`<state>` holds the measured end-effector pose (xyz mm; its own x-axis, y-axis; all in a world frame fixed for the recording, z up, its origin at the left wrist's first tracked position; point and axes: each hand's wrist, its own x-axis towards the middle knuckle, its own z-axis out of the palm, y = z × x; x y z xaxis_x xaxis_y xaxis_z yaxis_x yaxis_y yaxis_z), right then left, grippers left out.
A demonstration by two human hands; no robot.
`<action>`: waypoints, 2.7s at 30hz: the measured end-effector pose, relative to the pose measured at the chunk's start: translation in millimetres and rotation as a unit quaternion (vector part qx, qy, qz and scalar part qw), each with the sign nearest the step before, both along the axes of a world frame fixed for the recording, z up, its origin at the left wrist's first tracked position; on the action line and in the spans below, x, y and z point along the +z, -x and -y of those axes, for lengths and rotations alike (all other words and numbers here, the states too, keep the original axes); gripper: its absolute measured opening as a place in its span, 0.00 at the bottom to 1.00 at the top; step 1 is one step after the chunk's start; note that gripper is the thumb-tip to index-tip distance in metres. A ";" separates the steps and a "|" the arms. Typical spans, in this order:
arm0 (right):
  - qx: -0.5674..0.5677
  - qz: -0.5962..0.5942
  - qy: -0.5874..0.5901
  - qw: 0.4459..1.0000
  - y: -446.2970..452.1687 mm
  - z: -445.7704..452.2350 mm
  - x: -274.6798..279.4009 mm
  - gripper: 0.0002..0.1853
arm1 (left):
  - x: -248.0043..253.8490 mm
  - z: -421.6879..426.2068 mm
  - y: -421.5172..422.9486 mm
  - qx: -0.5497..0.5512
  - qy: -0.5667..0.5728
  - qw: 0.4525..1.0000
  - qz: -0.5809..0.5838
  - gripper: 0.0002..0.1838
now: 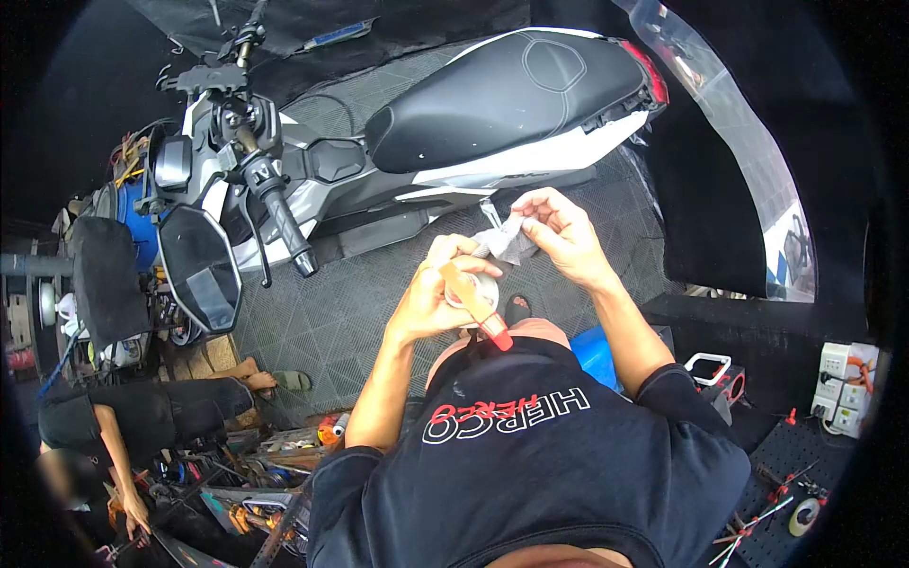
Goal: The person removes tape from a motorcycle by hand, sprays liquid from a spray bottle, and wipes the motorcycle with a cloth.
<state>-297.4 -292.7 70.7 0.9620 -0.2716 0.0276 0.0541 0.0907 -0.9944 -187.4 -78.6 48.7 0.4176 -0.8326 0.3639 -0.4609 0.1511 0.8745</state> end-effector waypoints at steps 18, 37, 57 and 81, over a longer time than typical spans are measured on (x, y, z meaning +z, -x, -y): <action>0.192 -0.011 0.128 0.973 -7.6 22.3 35.8 0.31 | 26.3 -10.2 -16.9 -0.053 0.007 0.998 -0.045 0.28; 0.122 0.174 0.367 0.906 -11.4 50.9 95.6 0.22 | 84.6 -43.0 -52.0 -0.011 -0.055 0.995 0.077 0.37; -0.045 0.161 0.382 0.909 -25.3 16.4 71.8 0.34 | 97.4 -11.9 10.9 0.120 -0.014 0.937 0.328 0.34; -0.221 0.019 -0.035 0.974 120.3 211.7 -142.1 0.13 | -84.9 197.5 129.4 -0.016 -0.130 0.976 -0.172 0.43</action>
<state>-417.7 -504.3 -71.4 0.7494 -0.6616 0.0278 0.1397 0.1169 -0.9833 -316.8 -276.1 -36.2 0.4492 -0.8932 -0.0191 -0.1314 -0.0872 0.9875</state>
